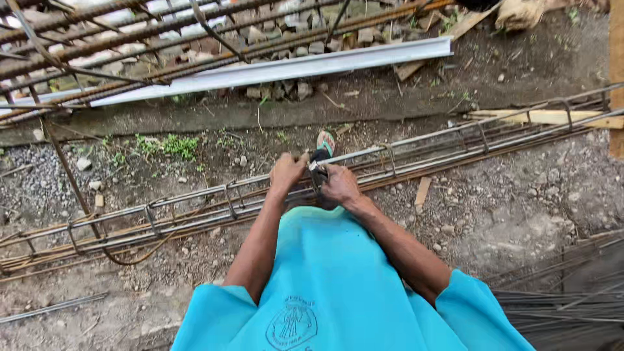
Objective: The person uses pliers to twist and secure wire ties around intersecting steel rebar rods on a construction site. They repeatedly grab wire ties, loop them around the rebar intersections, and twist them tight to fasten the grid structure.
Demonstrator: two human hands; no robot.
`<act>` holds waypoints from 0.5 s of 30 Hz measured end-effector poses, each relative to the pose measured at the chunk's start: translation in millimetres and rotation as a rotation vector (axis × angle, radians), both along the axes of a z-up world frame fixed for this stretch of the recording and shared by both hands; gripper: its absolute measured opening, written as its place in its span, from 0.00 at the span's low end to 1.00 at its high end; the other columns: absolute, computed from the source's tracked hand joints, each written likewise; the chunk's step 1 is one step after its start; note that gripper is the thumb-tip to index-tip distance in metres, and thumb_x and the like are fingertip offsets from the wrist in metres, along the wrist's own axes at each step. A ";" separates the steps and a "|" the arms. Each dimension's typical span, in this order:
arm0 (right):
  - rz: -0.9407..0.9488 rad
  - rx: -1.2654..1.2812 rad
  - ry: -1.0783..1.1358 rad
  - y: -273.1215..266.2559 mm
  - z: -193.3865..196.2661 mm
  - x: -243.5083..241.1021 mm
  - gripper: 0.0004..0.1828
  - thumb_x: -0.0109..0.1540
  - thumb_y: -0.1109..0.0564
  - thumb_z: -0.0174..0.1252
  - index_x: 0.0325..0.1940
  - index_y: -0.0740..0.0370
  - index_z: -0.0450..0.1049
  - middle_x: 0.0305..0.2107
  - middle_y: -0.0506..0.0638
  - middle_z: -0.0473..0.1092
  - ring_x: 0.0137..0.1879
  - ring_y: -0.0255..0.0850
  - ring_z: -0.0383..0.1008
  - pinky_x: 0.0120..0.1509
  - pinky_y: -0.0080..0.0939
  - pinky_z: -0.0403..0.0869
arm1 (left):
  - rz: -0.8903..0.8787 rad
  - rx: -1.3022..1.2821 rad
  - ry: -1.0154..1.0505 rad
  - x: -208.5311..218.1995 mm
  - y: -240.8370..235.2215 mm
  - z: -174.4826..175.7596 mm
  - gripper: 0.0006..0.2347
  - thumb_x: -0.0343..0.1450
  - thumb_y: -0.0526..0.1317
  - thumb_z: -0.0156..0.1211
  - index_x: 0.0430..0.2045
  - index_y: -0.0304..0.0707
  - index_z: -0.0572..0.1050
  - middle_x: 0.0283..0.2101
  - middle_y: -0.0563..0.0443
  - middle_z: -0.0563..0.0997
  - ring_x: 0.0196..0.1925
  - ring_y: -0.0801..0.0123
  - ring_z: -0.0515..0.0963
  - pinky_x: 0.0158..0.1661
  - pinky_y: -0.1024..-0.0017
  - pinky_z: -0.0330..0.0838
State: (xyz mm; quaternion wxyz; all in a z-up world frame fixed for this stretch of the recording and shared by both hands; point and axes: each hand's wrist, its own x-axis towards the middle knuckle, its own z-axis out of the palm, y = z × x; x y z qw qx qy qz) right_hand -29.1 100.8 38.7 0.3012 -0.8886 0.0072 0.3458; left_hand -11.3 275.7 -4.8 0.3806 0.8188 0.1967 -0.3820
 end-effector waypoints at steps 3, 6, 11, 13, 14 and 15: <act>-0.068 0.121 0.116 2.0 -5.0 -2.9 0.09 0.52 0.53 0.57 0.34 0.52 0.77 0.27 0.54 0.76 0.43 0.60 0.78 0.43 0.63 0.72 | 0.216 -0.157 -0.004 -1.3 -1.0 11.4 0.15 0.68 0.48 0.62 0.31 0.32 0.83 0.28 0.39 0.84 0.32 0.58 0.85 0.44 0.56 0.75; -0.157 0.161 0.171 0.7 8.2 -1.6 0.09 0.56 0.51 0.56 0.33 0.57 0.77 0.27 0.59 0.75 0.42 0.62 0.77 0.42 0.62 0.68 | 0.319 -0.197 -0.080 2.1 -0.6 26.8 0.13 0.69 0.46 0.63 0.35 0.34 0.84 0.29 0.39 0.84 0.33 0.60 0.84 0.42 0.61 0.75; -0.196 0.155 0.272 -4.7 -30.7 2.9 0.10 0.58 0.52 0.56 0.34 0.60 0.78 0.27 0.61 0.75 0.42 0.60 0.77 0.47 0.57 0.70 | 0.340 -0.151 -0.112 -14.5 -5.0 -7.2 0.13 0.64 0.52 0.63 0.32 0.48 0.84 0.35 0.45 0.84 0.47 0.51 0.82 0.45 0.56 0.74; -0.254 0.149 0.343 -6.8 -65.8 -7.3 0.11 0.60 0.53 0.57 0.36 0.62 0.80 0.28 0.61 0.76 0.43 0.57 0.78 0.50 0.53 0.73 | 0.411 -0.160 -0.071 -22.8 -5.3 -2.4 0.12 0.63 0.52 0.63 0.29 0.50 0.85 0.33 0.49 0.84 0.46 0.55 0.83 0.44 0.59 0.73; -0.285 0.191 0.342 -8.8 -79.9 -15.6 0.11 0.59 0.54 0.58 0.36 0.63 0.81 0.29 0.63 0.76 0.44 0.59 0.77 0.50 0.54 0.72 | 0.464 -0.194 -0.106 -27.2 -5.3 9.9 0.08 0.62 0.49 0.62 0.22 0.50 0.84 0.29 0.49 0.82 0.40 0.59 0.81 0.42 0.62 0.73; -0.312 0.234 0.321 -13.4 -96.0 -9.6 0.11 0.58 0.54 0.60 0.37 0.64 0.81 0.29 0.64 0.76 0.44 0.60 0.77 0.50 0.54 0.72 | 0.514 -0.235 -0.162 -18.4 -7.8 20.0 0.08 0.62 0.46 0.61 0.14 0.49 0.82 0.24 0.49 0.80 0.33 0.64 0.80 0.39 0.65 0.72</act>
